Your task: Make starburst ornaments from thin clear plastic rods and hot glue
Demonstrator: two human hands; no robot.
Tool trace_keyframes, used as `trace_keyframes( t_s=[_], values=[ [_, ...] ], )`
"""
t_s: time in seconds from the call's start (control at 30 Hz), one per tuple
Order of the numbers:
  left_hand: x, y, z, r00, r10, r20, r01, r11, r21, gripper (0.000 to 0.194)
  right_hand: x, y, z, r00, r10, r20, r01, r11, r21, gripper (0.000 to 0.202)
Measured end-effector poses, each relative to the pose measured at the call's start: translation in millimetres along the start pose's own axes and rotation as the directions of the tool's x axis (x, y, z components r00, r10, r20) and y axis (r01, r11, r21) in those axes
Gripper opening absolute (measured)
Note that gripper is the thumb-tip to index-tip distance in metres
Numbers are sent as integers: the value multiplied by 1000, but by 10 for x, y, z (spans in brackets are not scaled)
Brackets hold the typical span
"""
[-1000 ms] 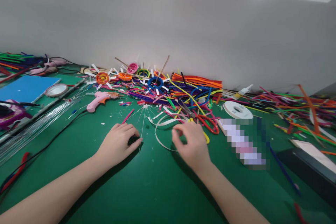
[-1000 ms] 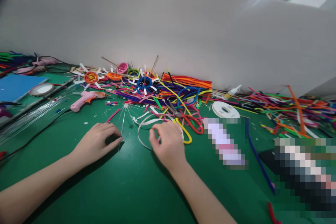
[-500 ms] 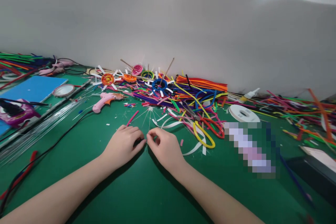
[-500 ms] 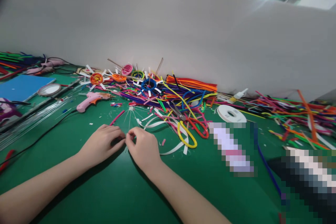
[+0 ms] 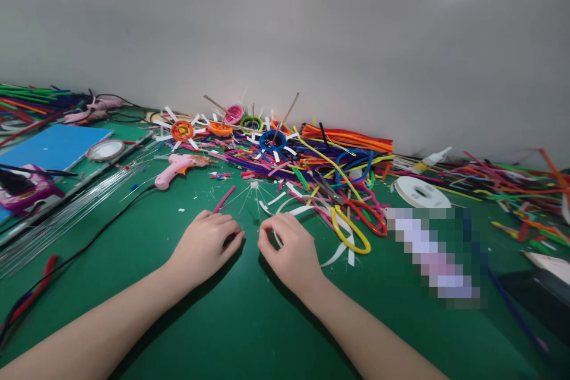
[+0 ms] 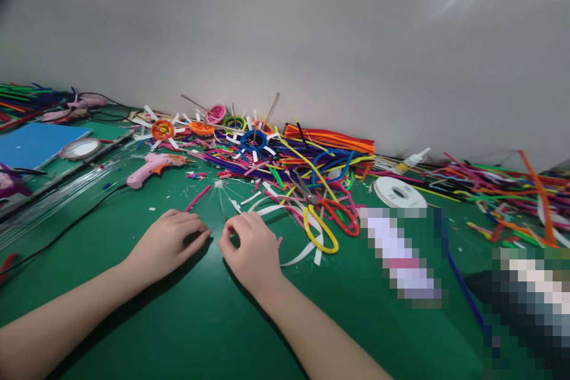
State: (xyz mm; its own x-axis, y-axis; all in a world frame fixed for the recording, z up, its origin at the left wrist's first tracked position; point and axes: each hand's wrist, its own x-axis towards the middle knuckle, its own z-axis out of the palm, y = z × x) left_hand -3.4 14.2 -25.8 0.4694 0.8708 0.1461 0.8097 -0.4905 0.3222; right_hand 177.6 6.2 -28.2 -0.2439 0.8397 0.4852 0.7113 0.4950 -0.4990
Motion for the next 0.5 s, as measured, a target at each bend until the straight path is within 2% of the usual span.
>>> trace_keyframes(
  t_s=[0.1, 0.3, 0.4, 0.5],
  values=[
    [-8, 8, -3, 1000, 12, -11, -12, 999, 36, 35, 8, 26, 8, 999, -53, -6, 52, 999, -14, 15],
    [-32, -6, -13, 998, 17, -58, -16, 1000, 26, 38, 28, 64, 20, 998, -59, -28, 59, 998, -5, 13],
    [-27, -33, -27, 983, -21, -181, 17, 1000, -27, 35, 20, 67, 22, 997, -52, -64, 52, 999, -3, 12],
    [-2, -65, -23, 938, -79, -337, 54, 995, -83, 21, 8, 74, 28, 998, -37, -51, 37, 999, 13, 11]
  ],
)
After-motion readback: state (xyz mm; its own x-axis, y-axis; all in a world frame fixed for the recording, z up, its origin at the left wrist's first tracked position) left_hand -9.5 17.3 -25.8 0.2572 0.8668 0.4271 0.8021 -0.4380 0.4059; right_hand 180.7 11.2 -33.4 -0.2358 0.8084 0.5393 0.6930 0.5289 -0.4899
